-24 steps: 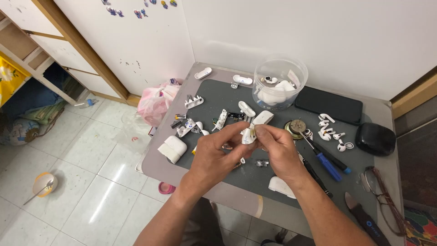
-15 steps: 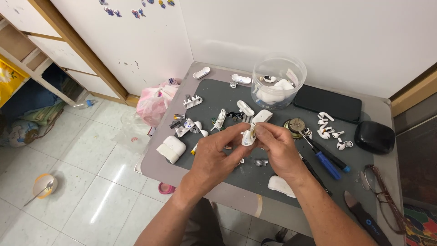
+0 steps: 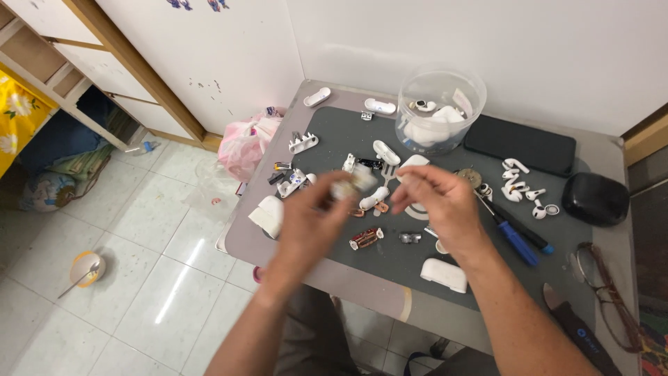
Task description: The person is performing a final inspection and assembly of repaired wireless earbud components, using small tools to manipulate and check the fit of internal parts.
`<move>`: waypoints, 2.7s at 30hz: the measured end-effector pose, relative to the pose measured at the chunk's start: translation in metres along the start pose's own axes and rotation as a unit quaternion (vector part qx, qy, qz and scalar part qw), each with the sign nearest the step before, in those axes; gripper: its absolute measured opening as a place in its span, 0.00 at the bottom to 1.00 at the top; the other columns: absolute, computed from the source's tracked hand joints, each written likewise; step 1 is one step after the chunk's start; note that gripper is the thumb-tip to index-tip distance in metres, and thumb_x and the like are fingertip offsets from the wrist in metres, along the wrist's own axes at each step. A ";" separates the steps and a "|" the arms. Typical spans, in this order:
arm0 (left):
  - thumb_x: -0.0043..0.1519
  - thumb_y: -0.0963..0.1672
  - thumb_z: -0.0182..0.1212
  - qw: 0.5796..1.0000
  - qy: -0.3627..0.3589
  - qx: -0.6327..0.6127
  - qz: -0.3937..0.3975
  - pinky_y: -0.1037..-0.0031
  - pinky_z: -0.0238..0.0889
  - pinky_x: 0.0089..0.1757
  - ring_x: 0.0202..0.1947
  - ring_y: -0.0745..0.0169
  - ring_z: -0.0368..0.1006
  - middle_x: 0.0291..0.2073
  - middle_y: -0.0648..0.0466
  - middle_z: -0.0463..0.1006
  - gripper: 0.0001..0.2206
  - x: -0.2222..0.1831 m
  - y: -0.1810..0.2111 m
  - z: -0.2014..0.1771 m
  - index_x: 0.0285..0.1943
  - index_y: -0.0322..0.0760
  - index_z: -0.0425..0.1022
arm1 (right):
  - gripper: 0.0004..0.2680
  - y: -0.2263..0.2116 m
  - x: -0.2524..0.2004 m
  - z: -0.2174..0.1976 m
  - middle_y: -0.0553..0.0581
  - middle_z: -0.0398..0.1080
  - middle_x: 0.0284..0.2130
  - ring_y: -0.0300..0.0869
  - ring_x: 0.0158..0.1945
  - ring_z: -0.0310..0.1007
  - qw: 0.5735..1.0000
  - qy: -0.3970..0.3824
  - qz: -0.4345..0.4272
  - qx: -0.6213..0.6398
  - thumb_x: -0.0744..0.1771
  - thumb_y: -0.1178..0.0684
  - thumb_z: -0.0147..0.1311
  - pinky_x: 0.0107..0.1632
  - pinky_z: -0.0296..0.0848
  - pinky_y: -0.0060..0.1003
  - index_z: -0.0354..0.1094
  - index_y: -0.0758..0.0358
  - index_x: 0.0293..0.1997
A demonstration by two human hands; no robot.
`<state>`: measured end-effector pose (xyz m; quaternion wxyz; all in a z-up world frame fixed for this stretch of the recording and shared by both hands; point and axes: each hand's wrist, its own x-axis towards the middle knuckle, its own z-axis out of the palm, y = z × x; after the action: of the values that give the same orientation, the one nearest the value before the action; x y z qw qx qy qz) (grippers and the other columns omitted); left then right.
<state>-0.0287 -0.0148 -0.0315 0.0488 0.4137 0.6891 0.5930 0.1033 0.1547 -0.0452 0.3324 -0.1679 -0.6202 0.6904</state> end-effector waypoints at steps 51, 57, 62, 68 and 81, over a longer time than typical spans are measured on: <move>0.63 0.37 0.59 0.968 -0.100 -0.144 -0.180 0.74 0.80 0.32 0.33 0.54 0.83 0.42 0.37 0.82 0.14 0.123 -0.082 -0.050 0.56 0.22 0.77 | 0.03 0.005 0.001 -0.002 0.56 0.80 0.25 0.46 0.28 0.82 0.909 0.005 -0.234 -0.345 0.67 0.57 0.61 0.32 0.79 0.35 0.79 0.60 0.42; 0.63 0.37 0.54 0.911 -0.132 -0.326 -0.215 0.69 0.82 0.32 0.33 0.50 0.84 0.41 0.37 0.82 0.17 0.093 -0.066 -0.030 0.61 0.20 0.72 | 0.08 0.009 0.000 -0.002 0.57 0.80 0.26 0.46 0.30 0.82 0.940 0.016 -0.200 -0.277 0.66 0.55 0.63 0.34 0.79 0.37 0.78 0.61 0.48; 0.63 0.37 0.55 0.860 -0.168 -0.418 -0.239 0.66 0.83 0.33 0.33 0.47 0.84 0.38 0.37 0.82 0.16 0.062 -0.053 0.008 0.60 0.21 0.73 | 0.14 0.010 -0.005 0.005 0.61 0.81 0.32 0.45 0.32 0.83 0.966 0.016 -0.180 -0.184 0.64 0.57 0.66 0.35 0.80 0.41 0.75 0.61 0.56; 0.63 0.35 0.55 0.830 -0.184 -0.458 -0.260 0.60 0.82 0.34 0.33 0.42 0.84 0.36 0.34 0.82 0.16 0.045 -0.045 0.036 0.61 0.20 0.72 | 0.06 0.004 -0.003 0.002 0.59 0.80 0.26 0.41 0.28 0.80 0.973 0.039 -0.166 -0.156 0.65 0.60 0.66 0.34 0.80 0.36 0.80 0.62 0.44; 0.61 0.34 0.61 0.887 -0.053 -0.411 -0.204 0.59 0.82 0.39 0.36 0.40 0.83 0.38 0.33 0.83 0.15 0.028 -0.024 0.054 0.58 0.18 0.75 | 0.05 -0.004 -0.004 0.009 0.58 0.77 0.19 0.36 0.24 0.76 0.984 0.056 -0.127 -0.109 0.65 0.65 0.58 0.31 0.76 0.30 0.80 0.66 0.41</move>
<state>-0.0286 0.0455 -0.0558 0.3709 0.2372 0.4494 0.7773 0.1017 0.1453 -0.0410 0.4314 -0.1612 -0.6883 0.5605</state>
